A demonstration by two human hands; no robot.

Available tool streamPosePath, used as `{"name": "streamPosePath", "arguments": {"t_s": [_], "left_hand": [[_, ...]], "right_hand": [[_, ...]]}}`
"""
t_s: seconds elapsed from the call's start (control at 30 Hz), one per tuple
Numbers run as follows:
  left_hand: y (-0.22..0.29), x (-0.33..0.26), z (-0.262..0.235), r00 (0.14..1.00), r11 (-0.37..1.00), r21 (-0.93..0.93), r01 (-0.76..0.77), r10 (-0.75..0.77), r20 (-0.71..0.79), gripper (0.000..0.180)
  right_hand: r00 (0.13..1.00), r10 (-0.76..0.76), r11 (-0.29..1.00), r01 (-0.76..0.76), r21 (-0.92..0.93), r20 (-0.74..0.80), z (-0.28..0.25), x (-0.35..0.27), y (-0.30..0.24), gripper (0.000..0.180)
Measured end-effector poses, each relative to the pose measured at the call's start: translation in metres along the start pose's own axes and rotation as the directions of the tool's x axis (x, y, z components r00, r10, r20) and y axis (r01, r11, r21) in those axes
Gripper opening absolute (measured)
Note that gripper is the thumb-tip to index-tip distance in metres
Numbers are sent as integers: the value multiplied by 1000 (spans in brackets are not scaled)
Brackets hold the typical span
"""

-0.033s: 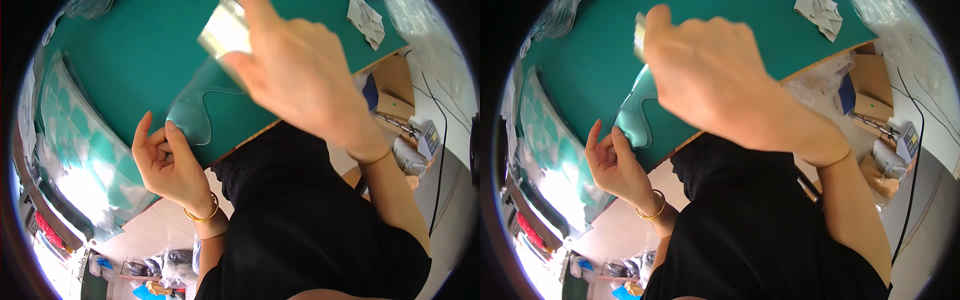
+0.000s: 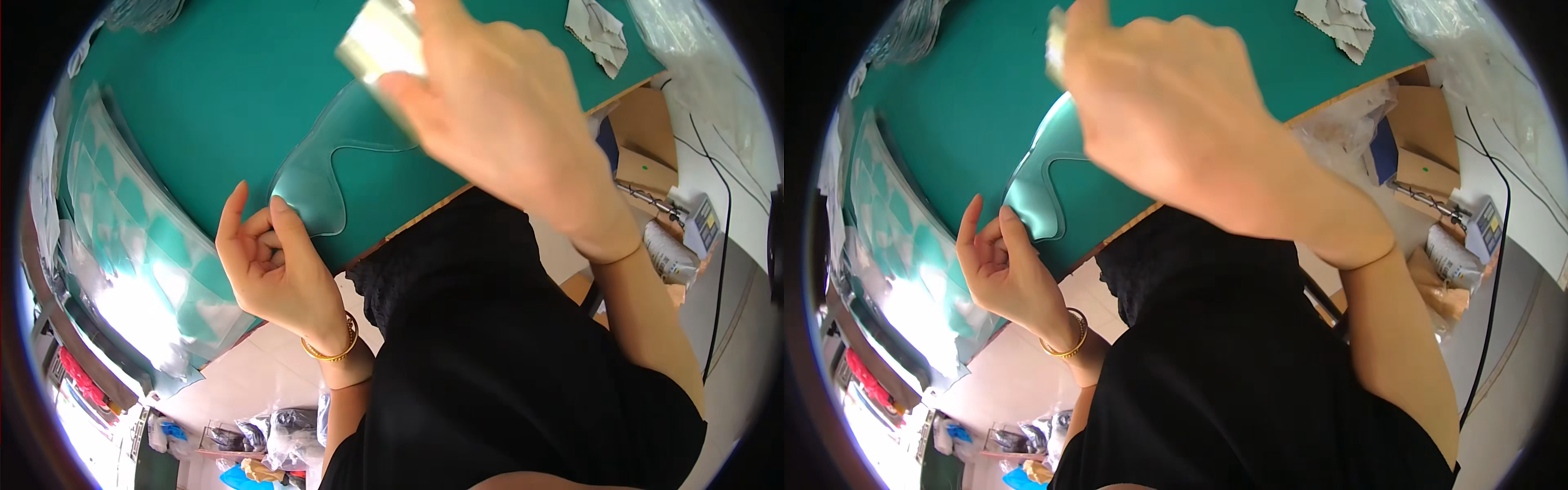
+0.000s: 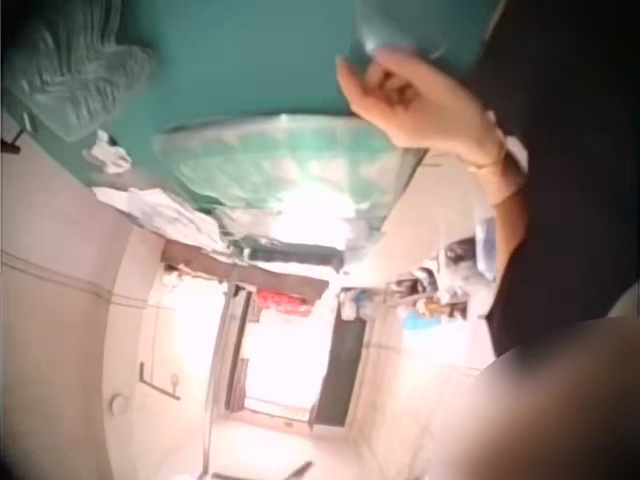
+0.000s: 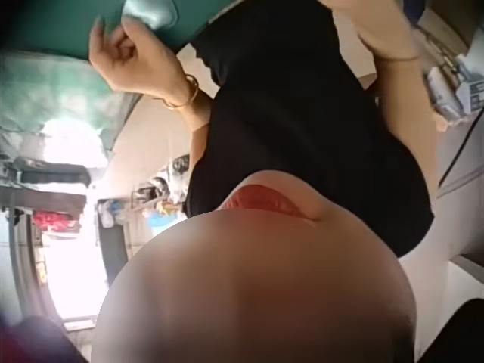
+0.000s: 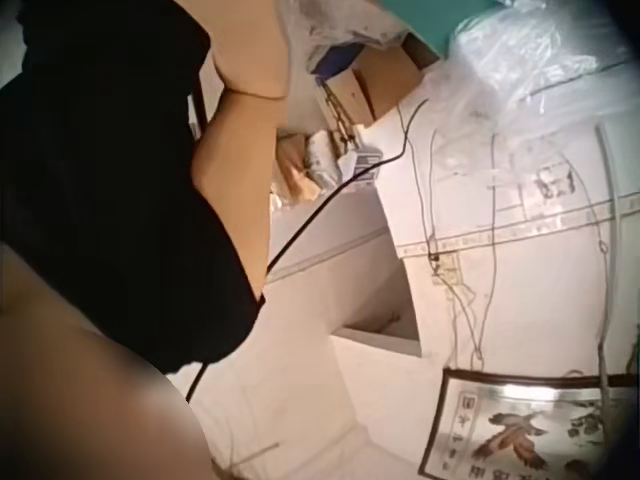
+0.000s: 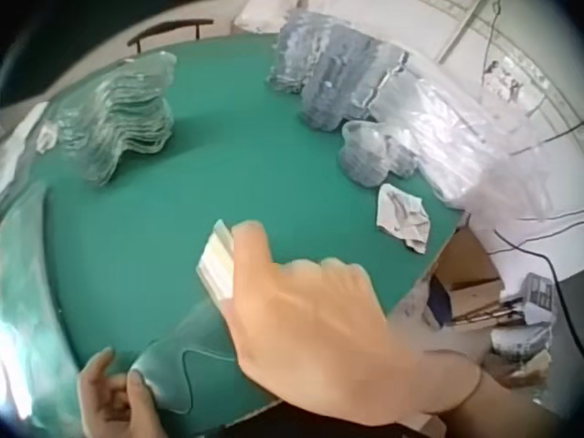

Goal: The recorder cleans safety glasses with a cloth and packs them into individual plastic bags at a factory workbench.

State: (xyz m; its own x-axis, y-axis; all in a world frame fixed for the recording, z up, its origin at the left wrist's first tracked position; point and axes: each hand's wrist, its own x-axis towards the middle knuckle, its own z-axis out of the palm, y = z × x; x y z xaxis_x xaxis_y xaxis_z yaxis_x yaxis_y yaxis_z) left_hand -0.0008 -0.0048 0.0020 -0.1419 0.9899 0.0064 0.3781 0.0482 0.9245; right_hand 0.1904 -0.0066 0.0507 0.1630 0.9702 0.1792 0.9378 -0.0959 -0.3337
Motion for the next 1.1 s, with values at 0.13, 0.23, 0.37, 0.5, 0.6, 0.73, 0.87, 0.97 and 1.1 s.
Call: {"name": "streamPosePath", "arguments": {"t_s": [0.13, 0.23, 0.37, 0.5, 0.6, 0.73, 0.87, 0.97, 1.1], "left_hand": [[2, 2, 3, 999, 999, -18, -40, 40, 35, 31], [4, 1, 4, 999, 999, 19, -34, 33, 39, 31], [2, 1, 0, 999, 1000, 16, -26, 26, 30, 30], [0, 2, 1, 998, 998, 29, -56, 55, 40, 30], [3, 2, 4, 998, 998, 42, -53, 51, 47, 30], [1, 2, 2, 999, 998, 37, -43, 42, 35, 29], [2, 3, 2, 998, 999, -4, -35, 36, 59, 30], [9, 4, -4, 995, 993, -116, 26, -15, 97, 34], [11, 4, -5, 993, 970, -223, 93, -76, 86, 39]], "right_hand": [[812, 415, 900, -432, -57, 411, -43, 24, 5, 40], [929, 343, 919, -363, 155, 138, -47, 16, 17, 34], [943, 195, 802, -312, 510, 269, -34, 10, 22, 36], [942, 87, 920, -201, 337, 324, -18, 19, 11, 37], [988, -43, 926, -15, 377, 145, 20, 15, 11, 30], [945, -119, 915, -15, 403, 306, 17, 25, -1, 31], [875, -15, 895, -204, 397, 483, 4, 38, 1, 37], [916, -54, 893, -134, 430, 398, 6, 38, 0, 38], [863, -42, 907, -178, 381, 504, 4, 44, -7, 39]]}}
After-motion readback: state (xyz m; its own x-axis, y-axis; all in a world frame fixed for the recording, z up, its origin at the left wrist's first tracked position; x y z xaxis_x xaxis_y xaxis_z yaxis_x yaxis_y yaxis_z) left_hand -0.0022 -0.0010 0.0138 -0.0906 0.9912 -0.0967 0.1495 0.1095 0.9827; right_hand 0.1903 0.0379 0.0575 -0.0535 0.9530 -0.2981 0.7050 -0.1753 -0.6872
